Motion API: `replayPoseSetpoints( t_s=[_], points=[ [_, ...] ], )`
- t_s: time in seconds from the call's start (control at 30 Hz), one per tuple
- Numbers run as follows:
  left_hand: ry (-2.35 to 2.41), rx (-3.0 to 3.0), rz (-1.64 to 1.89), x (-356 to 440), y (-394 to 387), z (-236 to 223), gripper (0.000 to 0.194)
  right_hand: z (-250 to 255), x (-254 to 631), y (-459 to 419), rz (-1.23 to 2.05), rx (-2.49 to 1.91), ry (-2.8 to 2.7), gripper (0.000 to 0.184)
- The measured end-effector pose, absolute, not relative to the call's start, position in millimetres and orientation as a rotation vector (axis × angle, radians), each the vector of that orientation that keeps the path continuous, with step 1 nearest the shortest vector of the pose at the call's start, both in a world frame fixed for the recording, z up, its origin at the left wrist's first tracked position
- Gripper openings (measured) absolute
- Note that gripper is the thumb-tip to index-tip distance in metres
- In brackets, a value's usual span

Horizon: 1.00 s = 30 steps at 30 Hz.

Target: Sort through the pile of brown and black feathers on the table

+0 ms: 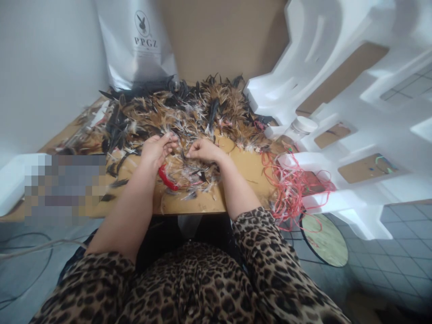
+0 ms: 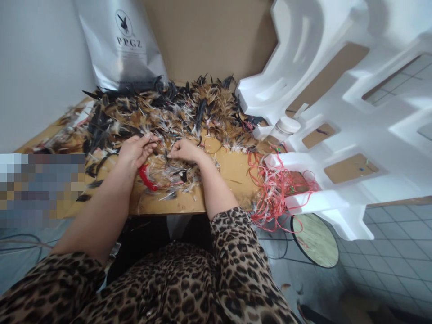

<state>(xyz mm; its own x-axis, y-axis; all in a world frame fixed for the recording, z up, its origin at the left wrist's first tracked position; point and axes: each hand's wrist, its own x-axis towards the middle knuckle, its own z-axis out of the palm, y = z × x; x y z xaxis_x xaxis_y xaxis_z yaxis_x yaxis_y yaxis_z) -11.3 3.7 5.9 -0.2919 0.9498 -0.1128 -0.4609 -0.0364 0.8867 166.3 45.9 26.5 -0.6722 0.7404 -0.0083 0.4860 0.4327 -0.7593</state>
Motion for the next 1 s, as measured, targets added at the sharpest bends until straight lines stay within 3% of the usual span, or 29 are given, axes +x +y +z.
replayPoseSetpoints(
  t_s=[0.13, 0.27, 0.37, 0.63, 1.0],
  points=[
    [1.081, 0.650, 1.594, -11, 4, 6, 0.016, 32, 157, 34, 0.981, -1.108, -2.549, 0.030],
    [1.074, 0.672, 1.577, -11, 4, 5, 0.014, 29, 152, 32, 0.851, -1.194, -2.560, 0.010],
    [1.067, 0.678, 1.573, -11, 4, 5, 0.012, 25, 155, 39, 1.047, -1.154, -2.328, 0.007],
    [1.008, 0.635, 1.428, -7, 1, 8, 0.013, 28, 157, 50, 1.617, -0.950, -1.298, 0.023],
    [0.903, 0.670, 1.206, 1, -5, 7, 0.009, 25, 152, 53, 1.833, -0.732, -0.926, 0.022]
  ],
)
